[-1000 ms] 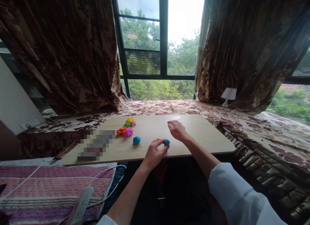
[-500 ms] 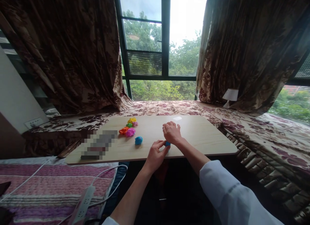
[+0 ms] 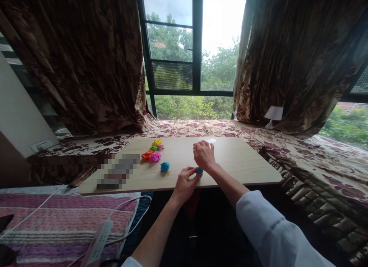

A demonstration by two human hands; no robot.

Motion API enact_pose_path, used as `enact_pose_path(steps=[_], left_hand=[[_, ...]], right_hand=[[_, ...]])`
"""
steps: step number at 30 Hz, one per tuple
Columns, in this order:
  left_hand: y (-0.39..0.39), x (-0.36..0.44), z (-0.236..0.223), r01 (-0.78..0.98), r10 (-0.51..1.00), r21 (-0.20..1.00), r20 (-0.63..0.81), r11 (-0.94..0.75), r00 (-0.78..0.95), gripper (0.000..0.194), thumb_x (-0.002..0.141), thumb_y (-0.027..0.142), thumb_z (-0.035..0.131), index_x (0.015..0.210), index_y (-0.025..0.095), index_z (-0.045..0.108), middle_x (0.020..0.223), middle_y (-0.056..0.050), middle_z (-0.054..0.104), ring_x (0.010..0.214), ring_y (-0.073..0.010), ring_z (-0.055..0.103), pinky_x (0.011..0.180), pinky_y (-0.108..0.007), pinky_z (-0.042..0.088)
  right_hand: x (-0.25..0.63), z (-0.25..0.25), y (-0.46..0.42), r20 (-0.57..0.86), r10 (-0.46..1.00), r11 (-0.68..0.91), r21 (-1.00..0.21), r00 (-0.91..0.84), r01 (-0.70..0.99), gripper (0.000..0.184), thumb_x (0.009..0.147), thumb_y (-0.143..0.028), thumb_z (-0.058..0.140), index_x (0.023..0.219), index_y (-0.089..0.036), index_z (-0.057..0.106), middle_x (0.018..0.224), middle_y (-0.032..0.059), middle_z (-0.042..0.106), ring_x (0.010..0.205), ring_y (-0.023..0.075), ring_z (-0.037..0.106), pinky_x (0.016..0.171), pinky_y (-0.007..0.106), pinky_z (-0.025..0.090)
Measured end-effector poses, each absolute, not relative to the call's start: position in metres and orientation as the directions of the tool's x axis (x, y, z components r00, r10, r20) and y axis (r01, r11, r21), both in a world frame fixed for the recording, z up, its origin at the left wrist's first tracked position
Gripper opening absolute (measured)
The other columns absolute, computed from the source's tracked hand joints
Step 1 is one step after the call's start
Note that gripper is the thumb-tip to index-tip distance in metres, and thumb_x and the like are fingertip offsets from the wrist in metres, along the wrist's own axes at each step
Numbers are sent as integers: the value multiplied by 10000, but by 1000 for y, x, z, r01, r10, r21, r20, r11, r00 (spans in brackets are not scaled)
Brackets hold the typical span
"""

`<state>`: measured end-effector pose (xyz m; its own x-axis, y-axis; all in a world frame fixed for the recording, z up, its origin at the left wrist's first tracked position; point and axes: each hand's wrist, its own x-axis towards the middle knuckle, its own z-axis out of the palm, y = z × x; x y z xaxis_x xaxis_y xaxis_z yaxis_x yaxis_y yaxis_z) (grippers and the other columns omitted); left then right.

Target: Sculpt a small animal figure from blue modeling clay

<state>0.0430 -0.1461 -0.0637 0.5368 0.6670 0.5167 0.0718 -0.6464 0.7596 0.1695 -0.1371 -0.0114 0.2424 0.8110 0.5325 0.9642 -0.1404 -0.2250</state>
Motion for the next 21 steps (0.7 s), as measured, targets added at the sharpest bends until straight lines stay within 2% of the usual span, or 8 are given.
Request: enact_pose_path(steps=[10,16,21], left_hand=[[-144,41,-66,90,668,753,512,-651,540,240,814,335,554,981,251,704,936,-37,667,971,-210,564,890,-338,424],[-144,42,-68,98,676,757,508,-646,534,235,815,343,550,973,261,704,935,-29,665,975,-203,560,892,-330,425],[-142,43,-70,112,685,761,498,-640,532,197,790,325,582,912,247,715,907,-37,653,963,-206,555,880,-334,436]], right_hand=[[169,-16,-133,523,811,-168,-220,261,961,334,944,-242,291,1109,-183,575,1146,113,584,1217,262,356,1029,507,120],[167,-11,-133,526,814,-148,-220,245,964,359,941,-232,264,1184,-201,527,1237,109,535,1270,253,278,1046,500,70],[162,-19,-133,512,812,-161,-263,279,951,346,916,-193,303,1149,-187,559,1168,127,579,1240,266,333,1040,513,96]])
